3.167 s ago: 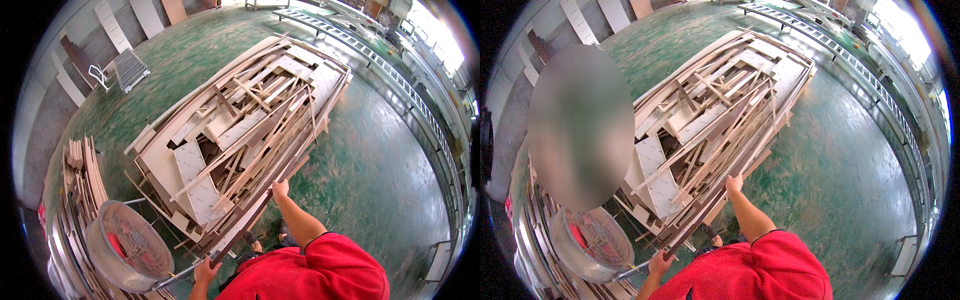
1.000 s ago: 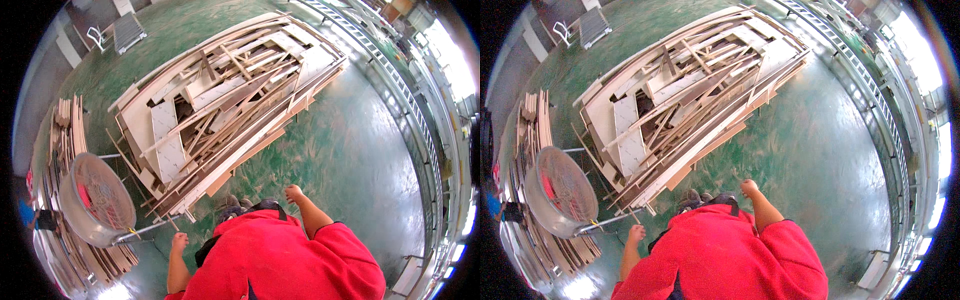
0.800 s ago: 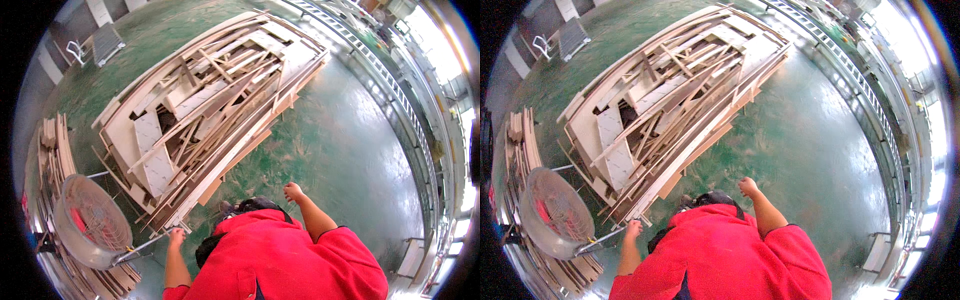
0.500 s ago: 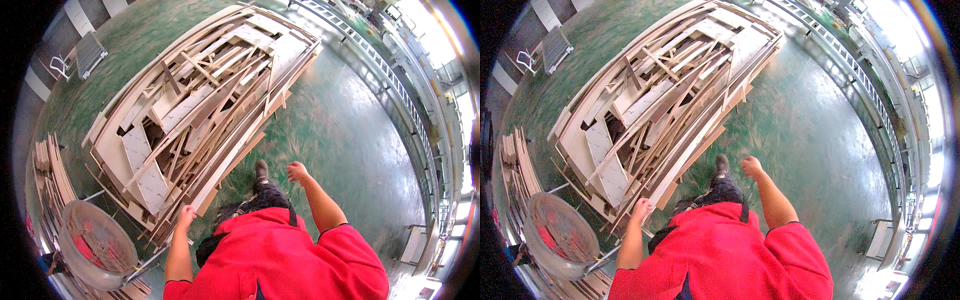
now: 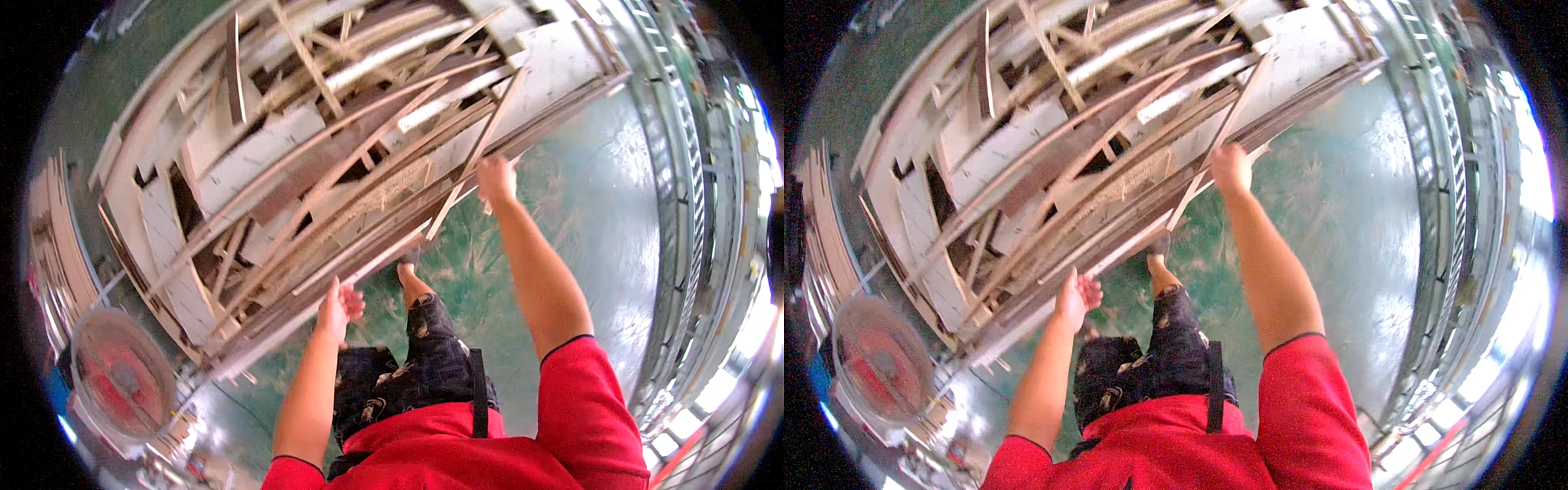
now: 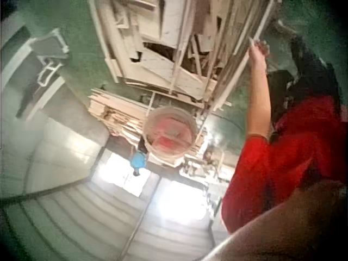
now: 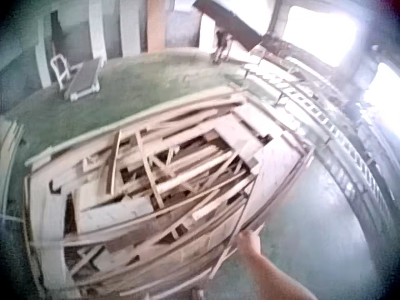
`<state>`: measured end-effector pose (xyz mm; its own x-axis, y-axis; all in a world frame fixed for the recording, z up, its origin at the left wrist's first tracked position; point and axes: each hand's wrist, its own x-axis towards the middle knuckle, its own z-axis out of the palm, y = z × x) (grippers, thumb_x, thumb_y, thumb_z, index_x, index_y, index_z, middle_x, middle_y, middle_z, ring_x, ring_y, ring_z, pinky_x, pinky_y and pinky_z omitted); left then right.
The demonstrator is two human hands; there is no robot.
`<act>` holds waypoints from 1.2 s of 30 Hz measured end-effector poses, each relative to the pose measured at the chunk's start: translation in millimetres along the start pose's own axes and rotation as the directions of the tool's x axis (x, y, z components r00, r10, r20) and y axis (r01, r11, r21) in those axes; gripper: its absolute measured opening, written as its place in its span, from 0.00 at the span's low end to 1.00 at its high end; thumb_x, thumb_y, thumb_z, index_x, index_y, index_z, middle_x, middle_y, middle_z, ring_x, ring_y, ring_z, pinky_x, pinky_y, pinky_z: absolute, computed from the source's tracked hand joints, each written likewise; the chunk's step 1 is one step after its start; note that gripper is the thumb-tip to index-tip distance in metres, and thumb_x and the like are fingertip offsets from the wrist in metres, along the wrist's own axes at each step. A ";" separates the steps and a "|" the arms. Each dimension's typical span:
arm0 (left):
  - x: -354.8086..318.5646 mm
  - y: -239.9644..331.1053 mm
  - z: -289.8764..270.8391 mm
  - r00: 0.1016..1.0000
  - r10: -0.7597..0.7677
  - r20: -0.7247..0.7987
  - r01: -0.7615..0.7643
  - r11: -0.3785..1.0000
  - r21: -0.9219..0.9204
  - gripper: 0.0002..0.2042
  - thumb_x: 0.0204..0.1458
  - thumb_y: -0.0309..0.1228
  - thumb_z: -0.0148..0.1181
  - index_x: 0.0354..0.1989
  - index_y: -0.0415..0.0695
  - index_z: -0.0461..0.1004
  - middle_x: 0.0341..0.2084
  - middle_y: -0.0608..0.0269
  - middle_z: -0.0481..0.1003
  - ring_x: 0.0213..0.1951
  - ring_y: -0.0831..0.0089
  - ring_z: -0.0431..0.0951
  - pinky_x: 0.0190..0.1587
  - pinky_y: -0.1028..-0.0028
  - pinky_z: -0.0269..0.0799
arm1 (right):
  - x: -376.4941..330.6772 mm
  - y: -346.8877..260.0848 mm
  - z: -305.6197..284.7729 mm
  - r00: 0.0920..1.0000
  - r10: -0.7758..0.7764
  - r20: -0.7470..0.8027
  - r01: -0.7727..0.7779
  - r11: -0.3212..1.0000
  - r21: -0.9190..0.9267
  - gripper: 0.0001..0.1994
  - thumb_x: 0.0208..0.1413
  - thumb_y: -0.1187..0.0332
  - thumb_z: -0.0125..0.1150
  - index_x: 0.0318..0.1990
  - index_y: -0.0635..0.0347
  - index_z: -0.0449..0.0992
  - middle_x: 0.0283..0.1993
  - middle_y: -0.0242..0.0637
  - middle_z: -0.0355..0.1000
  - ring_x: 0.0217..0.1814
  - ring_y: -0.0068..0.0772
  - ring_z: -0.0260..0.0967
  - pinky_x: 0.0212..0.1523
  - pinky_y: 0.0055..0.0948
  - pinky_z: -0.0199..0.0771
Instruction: The person sorts and stacks various wooden panels and planks in a workshop. They move pieces from a large work table to a designated stacking area, organizing them by size and type.
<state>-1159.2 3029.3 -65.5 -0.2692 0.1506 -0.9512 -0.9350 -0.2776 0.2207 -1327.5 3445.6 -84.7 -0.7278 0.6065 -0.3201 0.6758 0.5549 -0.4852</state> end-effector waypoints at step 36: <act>99.5 -48.6 38.6 0.975 -0.048 -0.218 0.052 0.999 0.013 0.26 0.59 0.57 0.44 0.40 0.43 0.71 0.28 0.62 0.76 0.25 0.73 0.75 0.28 0.72 0.71 | 112.7 33.2 10.2 0.944 -0.320 0.077 0.329 0.921 -0.207 0.21 0.49 0.75 0.59 0.53 0.59 0.65 0.36 0.41 0.70 0.37 0.40 0.70 0.42 0.36 0.70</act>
<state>-1149.4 3094.4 -162.5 -0.1672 -0.0468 -0.9848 -0.9507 -0.2569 0.1736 -1388.2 3526.5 -145.2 -0.9125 0.3511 -0.2099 0.4071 0.8286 -0.3842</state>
